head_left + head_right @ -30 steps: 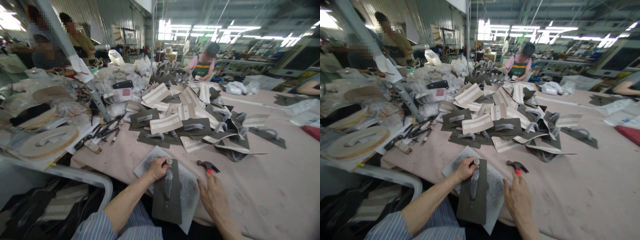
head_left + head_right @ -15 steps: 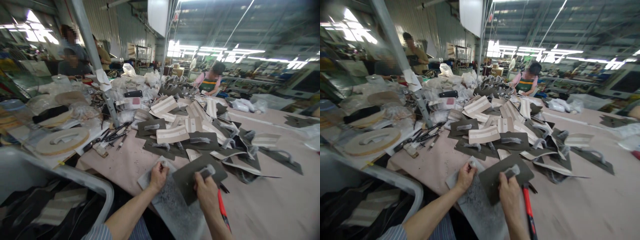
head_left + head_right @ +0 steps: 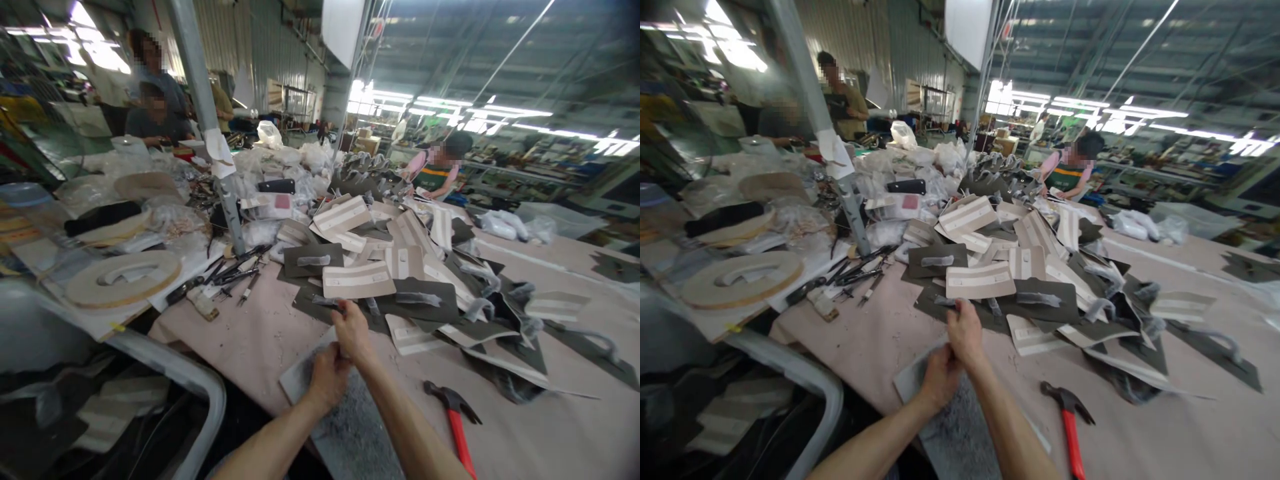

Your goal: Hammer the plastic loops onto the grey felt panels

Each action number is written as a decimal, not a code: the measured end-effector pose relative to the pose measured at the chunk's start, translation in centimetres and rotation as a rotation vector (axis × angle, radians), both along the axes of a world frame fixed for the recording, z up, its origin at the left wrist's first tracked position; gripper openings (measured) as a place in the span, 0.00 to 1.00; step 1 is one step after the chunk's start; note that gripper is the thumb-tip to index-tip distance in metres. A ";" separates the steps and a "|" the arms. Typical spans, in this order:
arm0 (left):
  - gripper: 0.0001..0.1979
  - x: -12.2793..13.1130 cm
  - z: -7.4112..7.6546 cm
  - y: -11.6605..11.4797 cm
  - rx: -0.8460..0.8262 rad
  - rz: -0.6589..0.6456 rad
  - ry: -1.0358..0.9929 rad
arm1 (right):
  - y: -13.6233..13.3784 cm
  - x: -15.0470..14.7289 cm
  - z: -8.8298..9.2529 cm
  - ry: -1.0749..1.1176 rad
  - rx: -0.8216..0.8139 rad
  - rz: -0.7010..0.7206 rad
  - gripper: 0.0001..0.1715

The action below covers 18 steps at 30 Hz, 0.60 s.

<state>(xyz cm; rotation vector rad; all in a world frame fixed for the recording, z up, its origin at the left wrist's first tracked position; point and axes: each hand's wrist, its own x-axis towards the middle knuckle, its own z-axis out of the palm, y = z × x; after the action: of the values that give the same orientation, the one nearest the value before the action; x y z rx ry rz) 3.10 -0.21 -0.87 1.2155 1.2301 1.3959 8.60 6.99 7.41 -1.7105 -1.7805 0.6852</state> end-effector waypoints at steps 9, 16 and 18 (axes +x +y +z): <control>0.03 -0.1 0.6 -0.2 -0.080 -0.030 0.196 | 7.2 2.5 -1.8 -0.343 -0.129 0.144 0.06; 0.05 0.1 0.8 0.1 -0.082 -0.036 0.084 | 3.9 5.3 5.6 -0.444 0.007 -0.058 0.19; 0.05 -0.4 0.9 -0.7 -0.079 -0.020 0.023 | 0.5 7.0 6.3 -0.365 0.003 -0.157 0.20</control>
<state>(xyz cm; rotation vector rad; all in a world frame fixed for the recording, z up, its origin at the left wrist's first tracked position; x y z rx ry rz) 2.69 -0.92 0.00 1.1890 1.2736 1.3093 15.61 7.48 13.72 -2.0485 -1.8516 0.3157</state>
